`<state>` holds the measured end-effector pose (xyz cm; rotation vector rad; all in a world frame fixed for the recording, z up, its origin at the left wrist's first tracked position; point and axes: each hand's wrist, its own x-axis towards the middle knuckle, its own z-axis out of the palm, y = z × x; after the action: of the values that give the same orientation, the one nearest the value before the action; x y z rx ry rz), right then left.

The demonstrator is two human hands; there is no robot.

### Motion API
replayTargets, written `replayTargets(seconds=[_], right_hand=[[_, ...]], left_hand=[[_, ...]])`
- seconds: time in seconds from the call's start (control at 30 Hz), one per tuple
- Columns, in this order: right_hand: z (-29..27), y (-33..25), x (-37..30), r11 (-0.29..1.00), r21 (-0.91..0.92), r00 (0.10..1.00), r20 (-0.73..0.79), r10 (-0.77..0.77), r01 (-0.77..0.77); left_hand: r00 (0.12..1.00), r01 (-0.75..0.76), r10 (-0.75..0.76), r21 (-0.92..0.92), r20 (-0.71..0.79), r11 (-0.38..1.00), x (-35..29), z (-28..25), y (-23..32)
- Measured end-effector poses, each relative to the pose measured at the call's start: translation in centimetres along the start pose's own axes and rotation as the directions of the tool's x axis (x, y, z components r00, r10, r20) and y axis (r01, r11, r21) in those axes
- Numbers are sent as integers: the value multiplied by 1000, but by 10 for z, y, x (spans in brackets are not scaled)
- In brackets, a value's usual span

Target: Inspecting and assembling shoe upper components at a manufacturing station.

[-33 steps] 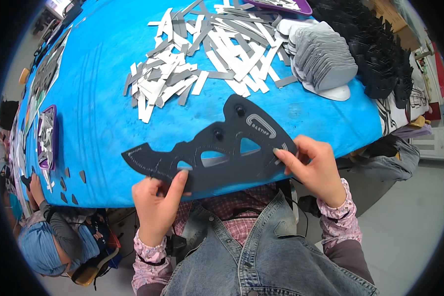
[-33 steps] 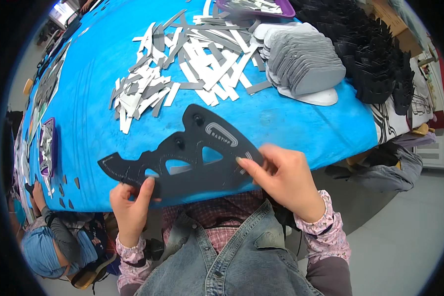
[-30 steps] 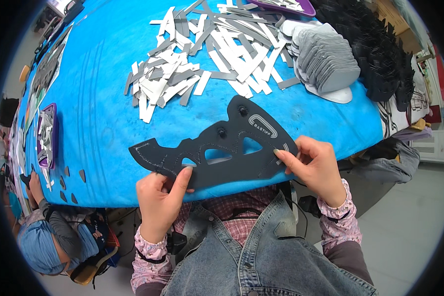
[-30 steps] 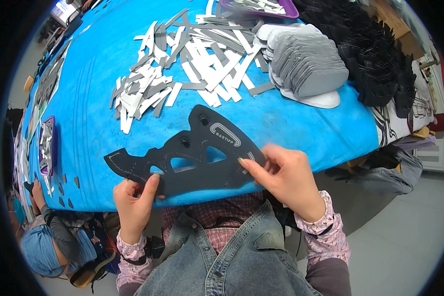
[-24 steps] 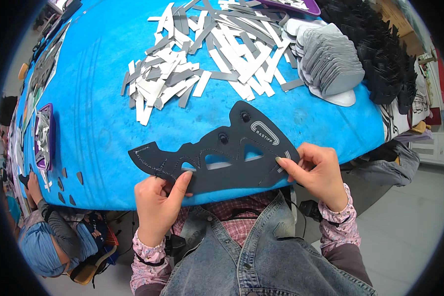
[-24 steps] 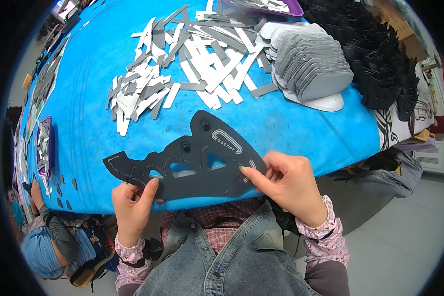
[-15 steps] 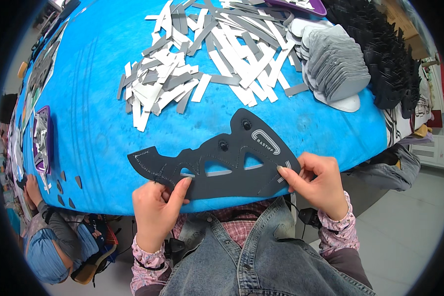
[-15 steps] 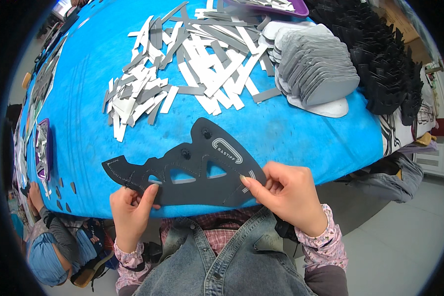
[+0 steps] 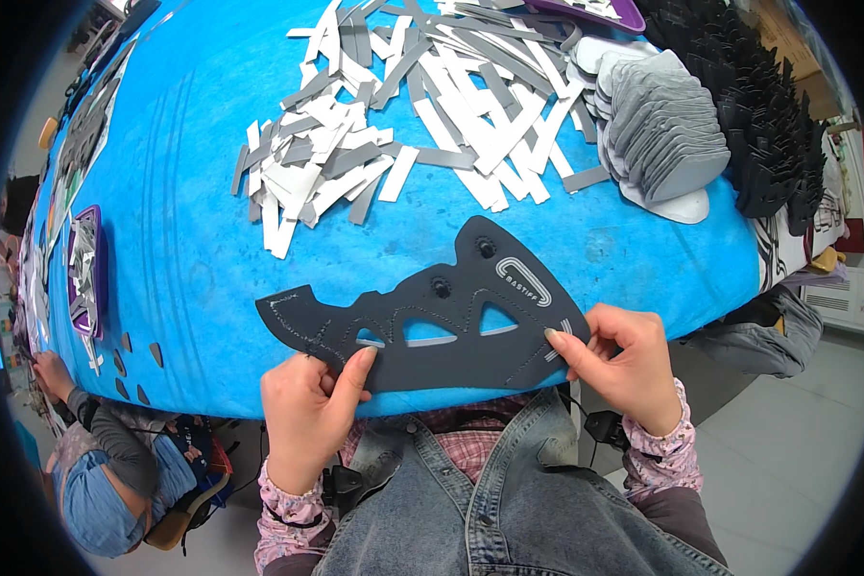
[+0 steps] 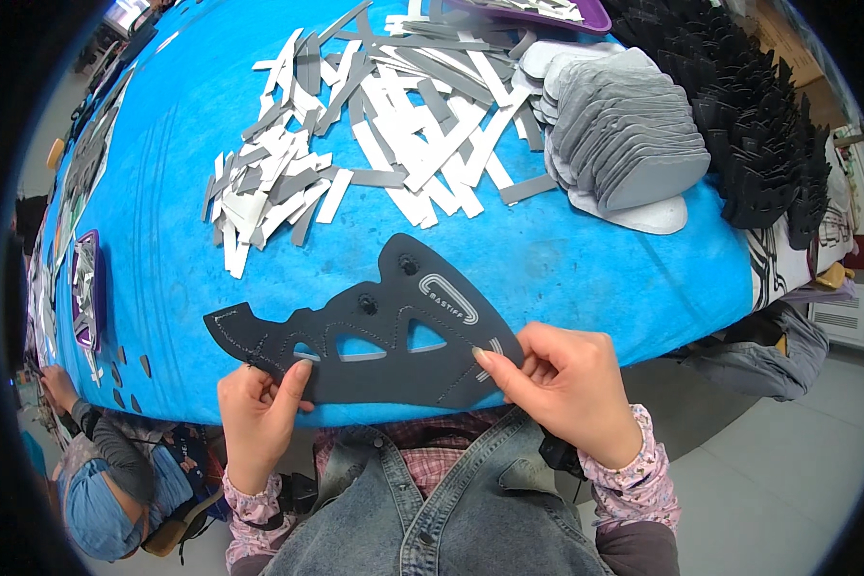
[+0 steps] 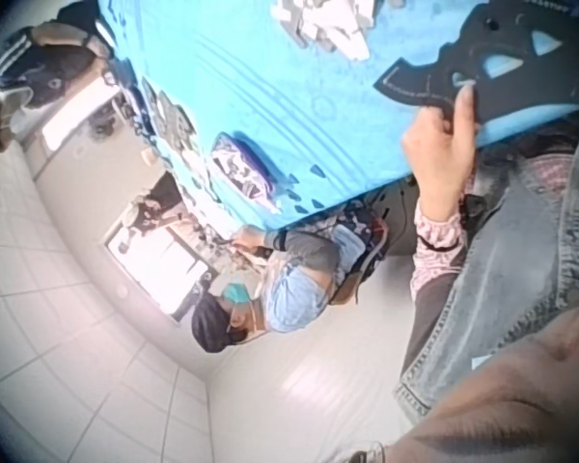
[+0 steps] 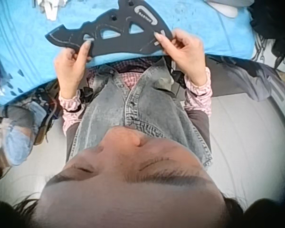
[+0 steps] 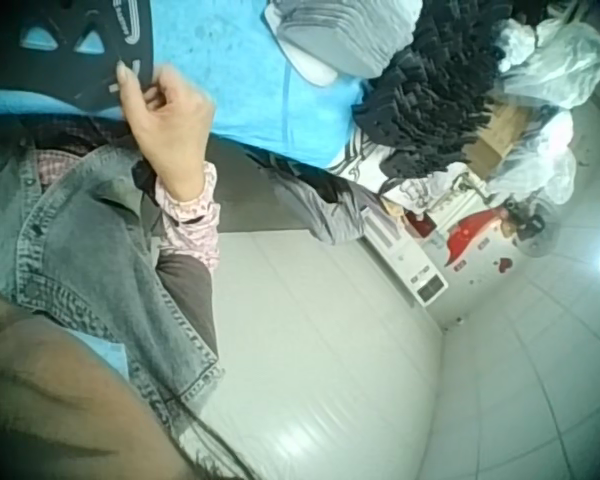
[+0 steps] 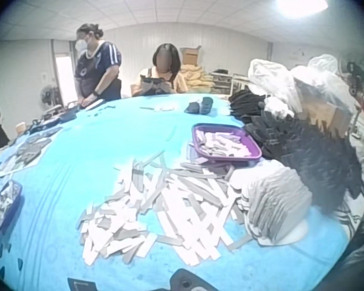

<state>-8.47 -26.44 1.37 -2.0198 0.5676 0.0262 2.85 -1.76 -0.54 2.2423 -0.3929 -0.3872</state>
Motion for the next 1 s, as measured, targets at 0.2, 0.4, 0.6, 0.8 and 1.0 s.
replayTargets(seconds=[0.2,0.4,0.6,0.8,1.0], right_hand=[[-1,3,-1,1000,-7,1000,7,1,-1],[0,2,0,1000,4,1000,9,22,-22],[-2,2,-1,1000,22,1000,26,-3,2],[0,5,-1,997,25,997,37,-71,71],[-3,1,0,999,21,998,48,-47,46]], left_hand=[[1000,10,-10,-30,-3,1000,1,1,0],[1000,-11,11,18,6,1000,1,-1,-1],[994,102,-88,-237,68,966,3,-5,2],[978,184,-120,-440,170,879,5,-15,-4],[980,171,-102,-461,172,871,6,-12,-3]])
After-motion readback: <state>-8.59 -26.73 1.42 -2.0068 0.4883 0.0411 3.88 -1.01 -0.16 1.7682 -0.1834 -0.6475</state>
